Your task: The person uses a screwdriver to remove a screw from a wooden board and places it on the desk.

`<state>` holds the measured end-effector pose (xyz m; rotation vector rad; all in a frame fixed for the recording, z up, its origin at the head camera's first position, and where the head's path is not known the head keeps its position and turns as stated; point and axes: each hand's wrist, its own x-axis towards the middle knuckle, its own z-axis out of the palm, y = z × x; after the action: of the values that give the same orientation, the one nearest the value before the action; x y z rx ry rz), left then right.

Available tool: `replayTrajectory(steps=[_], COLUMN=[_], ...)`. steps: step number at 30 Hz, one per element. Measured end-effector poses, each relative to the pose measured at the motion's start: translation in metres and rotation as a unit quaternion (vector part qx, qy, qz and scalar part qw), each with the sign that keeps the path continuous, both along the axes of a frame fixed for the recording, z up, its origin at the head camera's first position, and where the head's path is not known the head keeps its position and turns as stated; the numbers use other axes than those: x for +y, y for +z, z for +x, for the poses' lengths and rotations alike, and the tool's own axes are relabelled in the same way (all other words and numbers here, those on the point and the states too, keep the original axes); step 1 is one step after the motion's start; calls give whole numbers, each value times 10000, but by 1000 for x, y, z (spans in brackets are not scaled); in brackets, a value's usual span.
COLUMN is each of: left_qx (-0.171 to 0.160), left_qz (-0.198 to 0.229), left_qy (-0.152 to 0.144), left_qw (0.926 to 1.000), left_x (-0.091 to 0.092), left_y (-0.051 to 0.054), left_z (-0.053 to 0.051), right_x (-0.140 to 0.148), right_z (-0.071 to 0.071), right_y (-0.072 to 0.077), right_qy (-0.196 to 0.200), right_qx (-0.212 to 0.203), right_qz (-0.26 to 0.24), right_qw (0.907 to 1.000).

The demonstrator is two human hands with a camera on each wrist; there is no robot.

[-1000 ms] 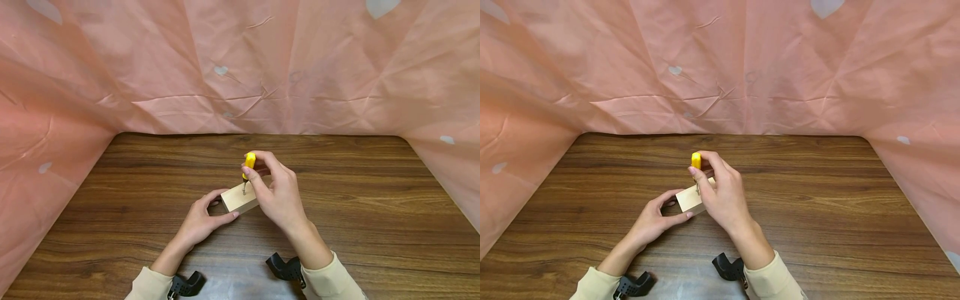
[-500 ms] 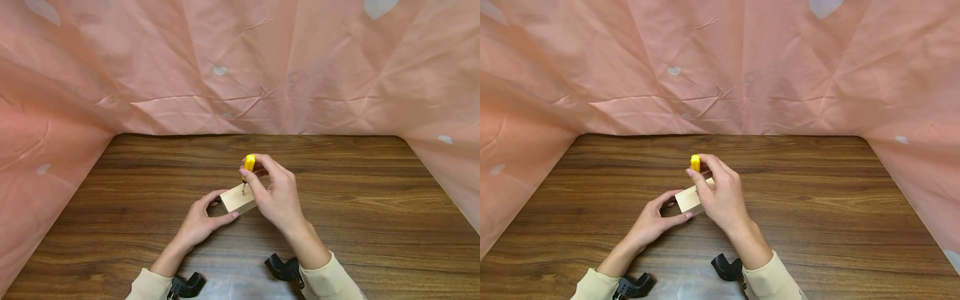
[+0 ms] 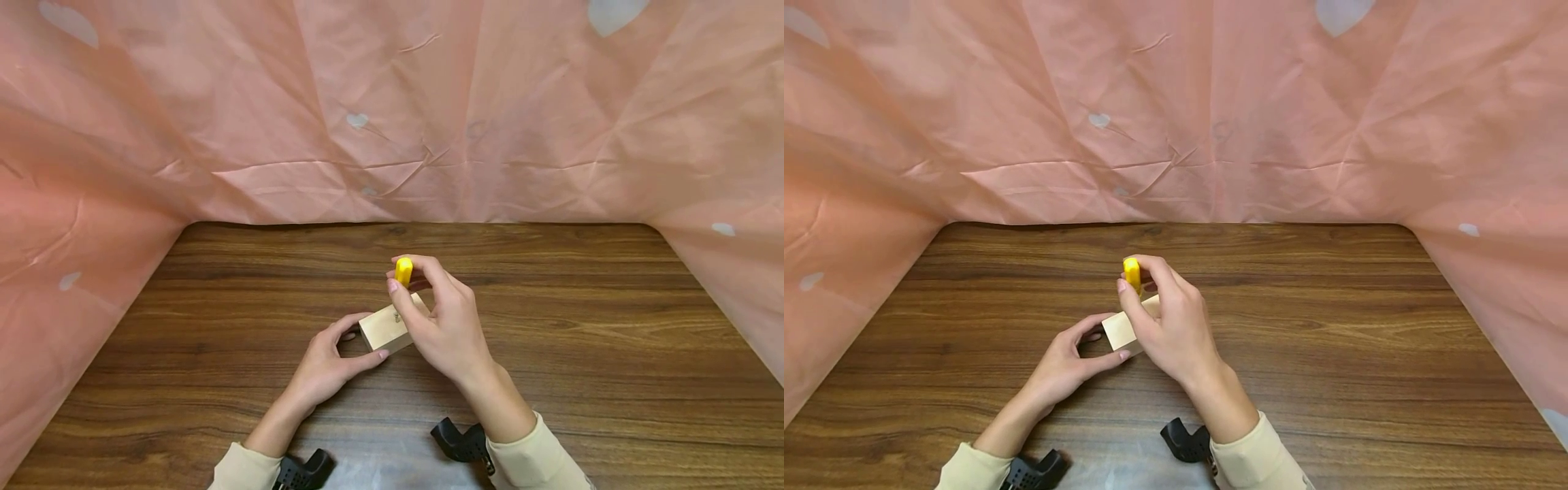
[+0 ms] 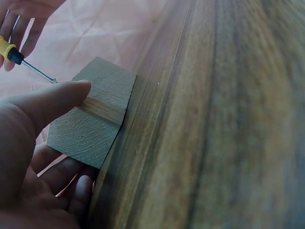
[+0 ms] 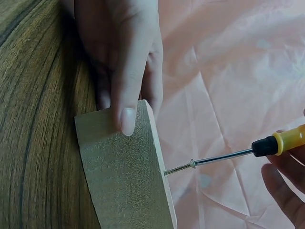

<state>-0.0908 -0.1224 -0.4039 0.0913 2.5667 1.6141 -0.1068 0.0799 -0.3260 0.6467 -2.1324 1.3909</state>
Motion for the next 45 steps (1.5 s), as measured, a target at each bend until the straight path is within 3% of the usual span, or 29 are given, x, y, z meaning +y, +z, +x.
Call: replayTrajectory(steps=[14, 24, 35, 45], left_qx=[17, 31, 87, 15], left_qz=[103, 106, 5, 32], left_qy=[-79, -96, -50, -34], left_qw=[9999, 9999, 9999, 10000], left_x=[3, 3, -1, 0], left_y=[1, 1, -1, -1], left_z=[-4, -5, 1, -1], right_x=[5, 3, 0, 1], right_z=[0, -2, 1, 3], right_y=[3, 3, -1, 3], right_qy=[112, 33, 79, -18], right_qx=[-258, -74, -155, -304], right_qz=[51, 15, -10, -33], right_qw=[9996, 10000, 9998, 9995])
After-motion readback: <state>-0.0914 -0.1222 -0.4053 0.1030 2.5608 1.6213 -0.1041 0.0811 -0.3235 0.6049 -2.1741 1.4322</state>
